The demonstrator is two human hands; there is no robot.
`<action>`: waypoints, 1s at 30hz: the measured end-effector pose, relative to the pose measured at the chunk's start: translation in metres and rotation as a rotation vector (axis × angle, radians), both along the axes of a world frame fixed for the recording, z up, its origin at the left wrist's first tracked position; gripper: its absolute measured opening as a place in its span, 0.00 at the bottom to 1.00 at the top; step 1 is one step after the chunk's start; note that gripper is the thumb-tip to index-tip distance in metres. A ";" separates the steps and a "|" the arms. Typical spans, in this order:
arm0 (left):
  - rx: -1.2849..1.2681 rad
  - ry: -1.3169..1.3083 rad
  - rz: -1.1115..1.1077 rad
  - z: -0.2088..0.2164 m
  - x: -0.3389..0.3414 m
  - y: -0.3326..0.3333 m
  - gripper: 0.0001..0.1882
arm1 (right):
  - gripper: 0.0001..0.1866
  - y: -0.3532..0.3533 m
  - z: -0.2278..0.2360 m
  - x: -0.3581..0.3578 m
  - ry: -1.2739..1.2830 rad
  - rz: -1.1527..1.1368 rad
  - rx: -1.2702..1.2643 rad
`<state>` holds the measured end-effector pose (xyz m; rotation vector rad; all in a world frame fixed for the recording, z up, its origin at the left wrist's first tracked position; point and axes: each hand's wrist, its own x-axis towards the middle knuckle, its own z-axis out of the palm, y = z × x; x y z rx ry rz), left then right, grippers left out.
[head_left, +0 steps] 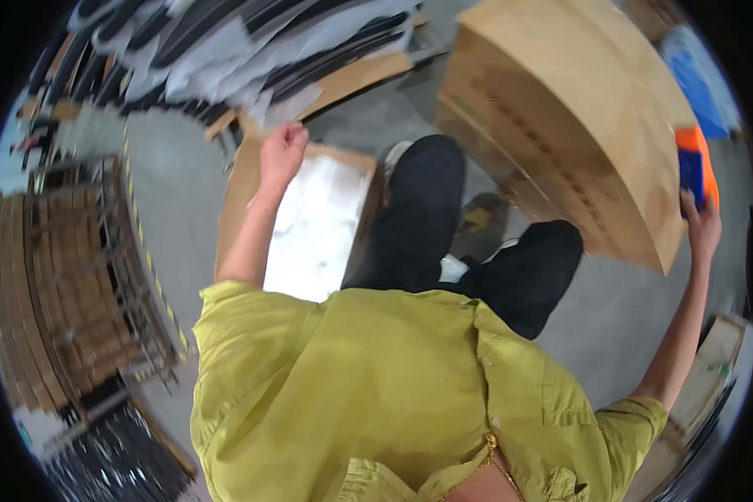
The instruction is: Taping white foam padding pieces onto a large cardboard box in a warehouse setting.
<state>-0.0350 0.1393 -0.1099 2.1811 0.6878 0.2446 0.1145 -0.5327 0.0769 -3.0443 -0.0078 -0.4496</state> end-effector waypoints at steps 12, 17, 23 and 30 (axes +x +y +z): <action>0.082 0.432 0.288 -0.188 -0.129 0.006 0.36 | 0.24 -0.042 -0.043 0.020 0.323 0.098 0.154; 0.238 0.533 0.298 -0.189 -0.041 0.007 0.58 | 0.23 -0.047 -0.042 0.017 0.369 0.045 0.186; -0.039 0.743 0.406 -0.180 -0.013 0.001 0.63 | 0.22 -0.045 -0.038 0.016 0.428 -0.020 0.246; 0.070 0.634 0.231 -0.189 -0.022 -0.046 0.53 | 0.21 -0.044 -0.037 0.016 0.455 -0.059 0.279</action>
